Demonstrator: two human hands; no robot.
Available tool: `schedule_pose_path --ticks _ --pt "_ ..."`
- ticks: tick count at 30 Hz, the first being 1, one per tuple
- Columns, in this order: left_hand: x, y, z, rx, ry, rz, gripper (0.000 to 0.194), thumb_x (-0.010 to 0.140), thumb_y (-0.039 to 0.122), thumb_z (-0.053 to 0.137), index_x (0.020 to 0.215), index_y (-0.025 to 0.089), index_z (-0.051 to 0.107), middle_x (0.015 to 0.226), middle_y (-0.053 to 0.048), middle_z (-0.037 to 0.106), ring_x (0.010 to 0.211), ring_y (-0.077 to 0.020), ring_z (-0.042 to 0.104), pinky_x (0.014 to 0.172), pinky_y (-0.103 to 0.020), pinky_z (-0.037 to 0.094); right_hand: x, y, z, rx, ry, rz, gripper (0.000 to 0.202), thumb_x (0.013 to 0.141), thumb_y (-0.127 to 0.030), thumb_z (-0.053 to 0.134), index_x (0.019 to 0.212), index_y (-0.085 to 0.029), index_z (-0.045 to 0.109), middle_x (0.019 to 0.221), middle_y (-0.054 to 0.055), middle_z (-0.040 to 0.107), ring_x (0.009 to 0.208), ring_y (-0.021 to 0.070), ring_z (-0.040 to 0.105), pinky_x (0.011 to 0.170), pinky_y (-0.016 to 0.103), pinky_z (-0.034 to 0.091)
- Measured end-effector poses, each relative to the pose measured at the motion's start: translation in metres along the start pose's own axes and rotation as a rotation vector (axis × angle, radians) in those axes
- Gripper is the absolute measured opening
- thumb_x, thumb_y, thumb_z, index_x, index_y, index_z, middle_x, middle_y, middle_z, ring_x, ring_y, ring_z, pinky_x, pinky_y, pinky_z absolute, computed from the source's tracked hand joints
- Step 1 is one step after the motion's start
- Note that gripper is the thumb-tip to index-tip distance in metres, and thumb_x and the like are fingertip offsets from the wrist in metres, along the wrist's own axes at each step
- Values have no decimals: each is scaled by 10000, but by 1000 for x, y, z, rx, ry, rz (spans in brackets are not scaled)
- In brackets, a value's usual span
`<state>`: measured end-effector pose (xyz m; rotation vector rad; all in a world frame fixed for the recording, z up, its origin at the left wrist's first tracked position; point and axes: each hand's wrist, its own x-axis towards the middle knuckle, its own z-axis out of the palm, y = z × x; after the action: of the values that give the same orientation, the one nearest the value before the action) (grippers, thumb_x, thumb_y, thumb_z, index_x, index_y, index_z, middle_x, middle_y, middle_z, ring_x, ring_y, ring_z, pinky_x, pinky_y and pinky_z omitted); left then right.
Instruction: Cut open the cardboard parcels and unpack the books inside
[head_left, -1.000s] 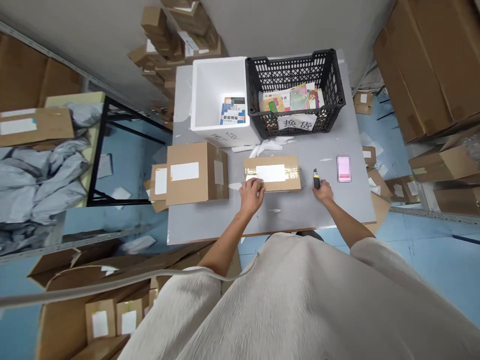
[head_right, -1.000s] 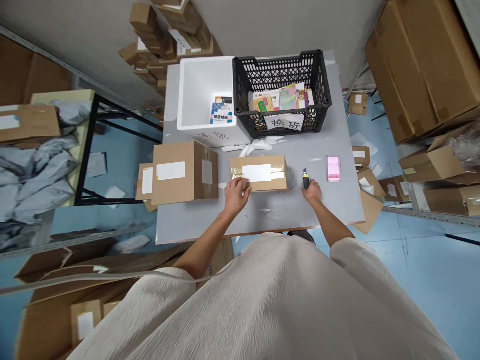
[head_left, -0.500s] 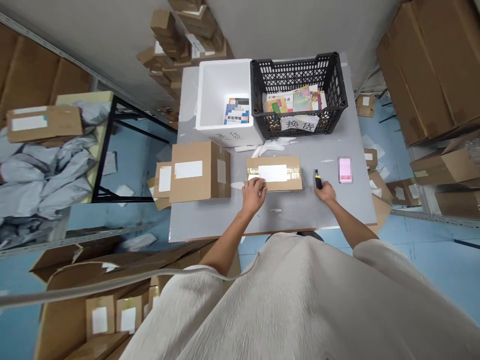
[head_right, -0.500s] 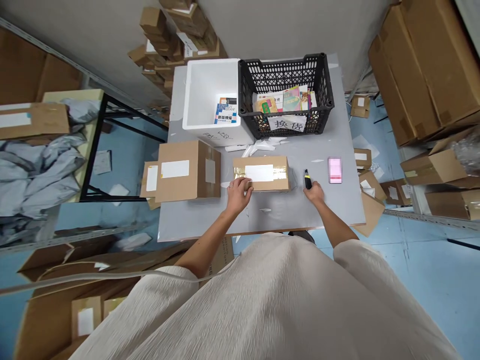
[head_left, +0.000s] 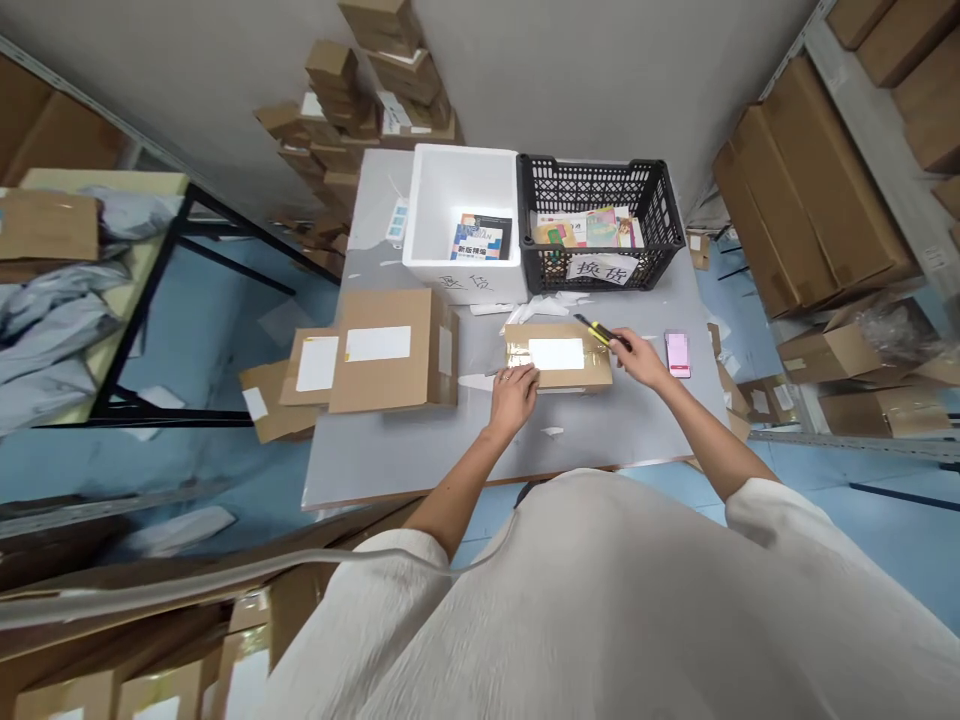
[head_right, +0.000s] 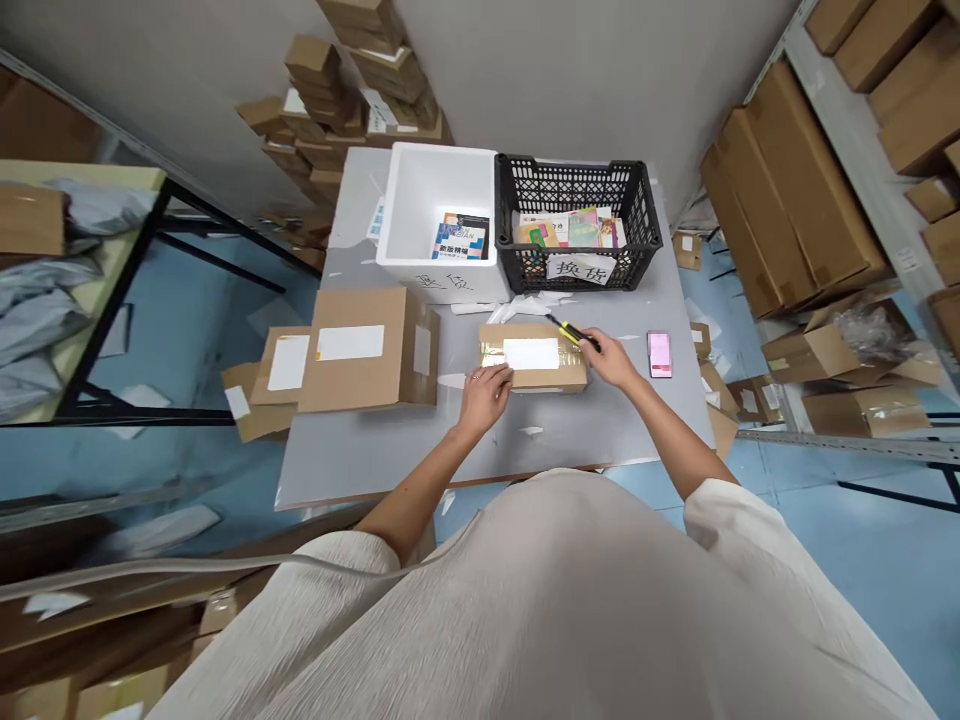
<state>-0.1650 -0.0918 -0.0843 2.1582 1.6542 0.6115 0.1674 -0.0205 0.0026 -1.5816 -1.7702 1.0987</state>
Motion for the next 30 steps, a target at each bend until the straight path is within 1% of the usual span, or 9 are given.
schedule_pose_path --ticks 1,2,3,4,7,11,17,22,30 --pt "-1 -1 2 -6 13 18 372 1101 214 538 1374 260 786 1522 -109 773 1400 -326 701 1304 -577 465 2 -15 6 -66 -45 -69 461 1086 -529 583 1371 -214 763 1213 98 847 991 258 798 941 391 642" --pt "-2 -2 4 -11 24 34 377 1102 206 535 1376 259 788 1523 -111 774 1397 -322 706 1310 -576 466 4 -29 14 -135 -89 -124 441 1103 -498 585 1381 -216 780 1317 111 845 1151 282 796 1050 411 623" --pt "-3 -3 6 -17 34 50 381 1105 201 531 1378 259 790 1524 -112 774 1392 -318 712 1311 -573 472 5 -41 21 -207 -132 -156 422 1124 -459 570 1394 -222 790 1401 113 831 1271 290 774 1131 416 592" --pt "-3 -4 7 -24 44 66 386 1109 199 526 1381 260 792 1523 -112 775 1386 -314 716 1310 -569 479 7 -53 29 -283 -179 -172 412 1141 -427 560 1413 -227 794 1452 111 817 1333 287 759 1171 408 568" --pt "-4 -5 12 -50 75 106 398 1118 199 515 1390 267 798 1515 -111 780 1372 -310 725 1313 -576 486 14 -80 49 -499 -308 -186 409 1173 -378 549 1475 -235 784 1519 100 793 1394 271 742 1204 375 537" --pt "-2 -4 16 -81 104 143 390 1121 199 524 1379 265 808 1509 -118 784 1369 -315 723 1296 -593 501 22 -103 66 -704 -367 -177 417 1191 -392 547 1501 -237 778 1519 104 794 1393 282 745 1162 360 546" --pt "-3 -1 14 -99 130 183 375 1120 177 525 1356 237 810 1490 -128 788 1368 -316 716 1248 -576 536 28 -116 77 -835 -382 -162 416 1194 -395 539 1482 -229 789 1484 104 811 1362 286 758 1093 336 551" --pt "-4 1 11 -108 139 197 378 1125 172 517 1359 243 806 1474 -117 794 1363 -315 714 1240 -565 539 31 -118 80 -894 -396 -156 417 1191 -392 523 1458 -233 801 1449 106 824 1312 288 770 1037 331 551" --pt "-3 1 10 -101 131 200 380 1114 161 523 1364 241 798 1482 -125 786 1365 -317 705 1245 -564 535 34 -125 84 -980 -407 -152 447 1196 -411 488 1497 -228 764 1437 125 814 1282 296 756 1004 328 533"
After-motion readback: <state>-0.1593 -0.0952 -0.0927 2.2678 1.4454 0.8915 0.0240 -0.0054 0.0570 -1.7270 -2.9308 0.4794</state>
